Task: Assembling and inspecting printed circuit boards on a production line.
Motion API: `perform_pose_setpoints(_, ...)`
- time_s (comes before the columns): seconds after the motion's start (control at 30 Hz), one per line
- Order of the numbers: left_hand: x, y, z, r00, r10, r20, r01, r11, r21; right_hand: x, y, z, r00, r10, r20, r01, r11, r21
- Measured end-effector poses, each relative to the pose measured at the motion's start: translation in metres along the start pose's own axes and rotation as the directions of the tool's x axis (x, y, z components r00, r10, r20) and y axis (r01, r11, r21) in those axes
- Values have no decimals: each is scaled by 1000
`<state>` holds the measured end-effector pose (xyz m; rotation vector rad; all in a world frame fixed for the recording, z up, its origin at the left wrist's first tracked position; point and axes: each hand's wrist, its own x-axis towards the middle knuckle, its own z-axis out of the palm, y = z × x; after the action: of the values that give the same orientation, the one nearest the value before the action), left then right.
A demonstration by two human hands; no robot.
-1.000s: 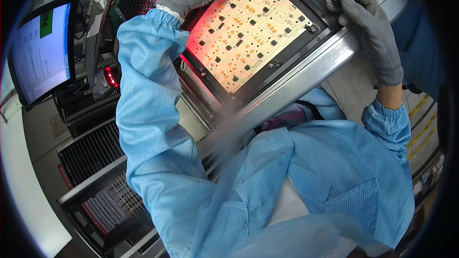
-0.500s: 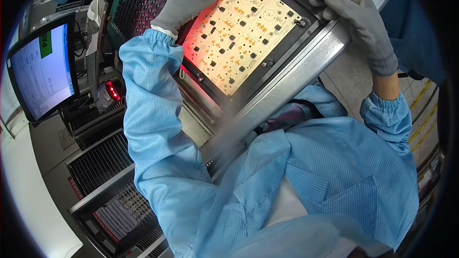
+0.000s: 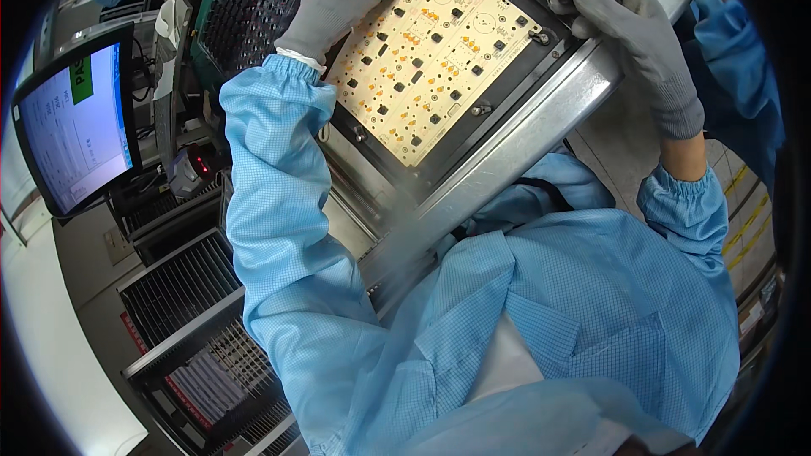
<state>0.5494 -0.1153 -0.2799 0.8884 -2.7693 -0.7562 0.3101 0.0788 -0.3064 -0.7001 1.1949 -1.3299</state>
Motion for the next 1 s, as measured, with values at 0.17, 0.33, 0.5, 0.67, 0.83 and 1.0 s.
perform_pose_setpoints(0.17,-5,-1,3,996,-19,-85,19,1000,5,4,10,-4,1000,5,13,-5,1000,-11)
perform_pose_setpoints(0.33,-2,5,8,991,-76,-111,71,996,-48,15,41,-20,986,-142,85,149,985,-82)
perform_pose_setpoints(0.5,-5,7,11,988,-72,-137,68,997,-30,12,40,-18,988,-135,74,142,984,-103)
perform_pose_setpoints(0.67,-13,-38,16,986,58,-155,-61,998,-17,7,38,-7,990,-127,57,133,985,-106)
perform_pose_setpoints(0.83,-11,-38,18,991,27,-128,-21,999,45,8,35,-4,980,-150,127,165,979,-121)
perform_pose_setpoints(1.0,-9,-52,14,976,185,-117,-169,977,132,5,35,6,987,-142,82,155,970,-186)
